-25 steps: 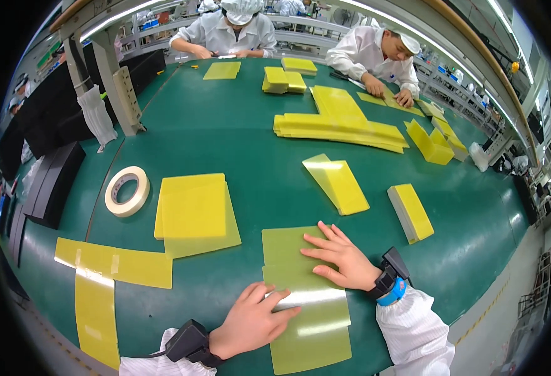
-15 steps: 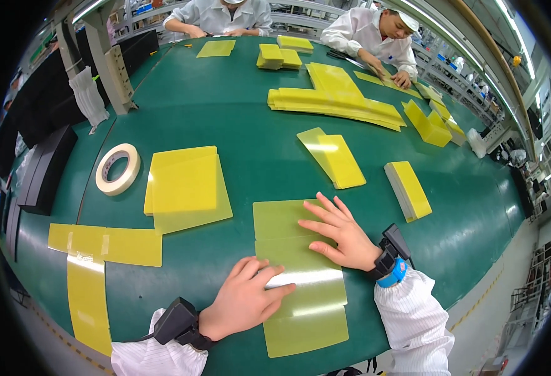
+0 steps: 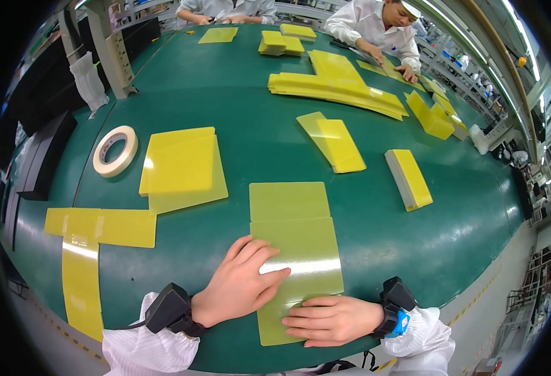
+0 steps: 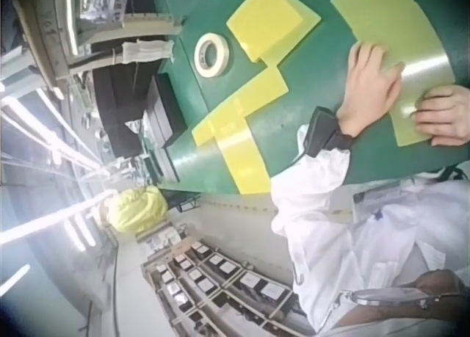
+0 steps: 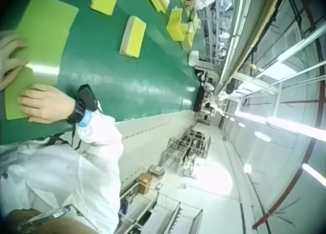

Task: The person folds a yellow sheet by hand, presses it flat, and moves it aside before picking up a roll of tape to pull and cut a strip with shears.

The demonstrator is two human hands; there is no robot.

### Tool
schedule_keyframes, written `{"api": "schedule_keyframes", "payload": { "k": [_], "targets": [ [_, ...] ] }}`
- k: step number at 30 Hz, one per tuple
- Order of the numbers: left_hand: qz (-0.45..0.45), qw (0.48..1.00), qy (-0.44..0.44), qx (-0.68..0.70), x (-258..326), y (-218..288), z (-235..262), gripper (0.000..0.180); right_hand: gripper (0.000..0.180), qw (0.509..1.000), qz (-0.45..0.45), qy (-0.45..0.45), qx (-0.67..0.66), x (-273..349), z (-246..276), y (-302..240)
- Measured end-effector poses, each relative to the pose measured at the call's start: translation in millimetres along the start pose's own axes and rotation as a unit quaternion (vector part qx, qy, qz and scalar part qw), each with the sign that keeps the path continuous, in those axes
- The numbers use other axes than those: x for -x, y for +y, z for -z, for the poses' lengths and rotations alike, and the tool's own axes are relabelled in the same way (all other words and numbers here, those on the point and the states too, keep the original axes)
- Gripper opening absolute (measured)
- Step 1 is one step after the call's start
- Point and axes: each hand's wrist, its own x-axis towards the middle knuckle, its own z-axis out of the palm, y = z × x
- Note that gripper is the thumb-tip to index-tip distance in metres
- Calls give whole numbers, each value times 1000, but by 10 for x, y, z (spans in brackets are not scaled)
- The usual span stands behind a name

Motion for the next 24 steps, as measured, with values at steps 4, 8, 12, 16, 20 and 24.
{"api": "schedule_keyframes", "payload": {
  "k": [4, 8, 12, 16, 20, 24],
  "targets": [
    [-3, 1000, -1, 27, 14, -31, -29, 23, 34, 1000, -6, 3, 9, 12, 9, 4],
    [-2, 1000, -2, 19, 17, -33, -43, 22, 33, 1000, -6, -1, 23, 2, 40, 3],
    [-2, 1000, -3, 12, 24, -28, -41, 23, 33, 1000, -4, -4, 26, 10, 43, 19],
    [3, 1000, -2, 16, 22, -25, -53, 26, 37, 1000, -10, -3, 2, 30, 16, 41],
    [-3, 1000, -7, 14, -8, -16, -55, 26, 37, 998, -29, 2, -59, 54, 56, 47],
    [2, 1000, -11, 20, 18, -26, -36, 25, 34, 989, -121, 70, -45, 132, 271, 224]
  ]
}}
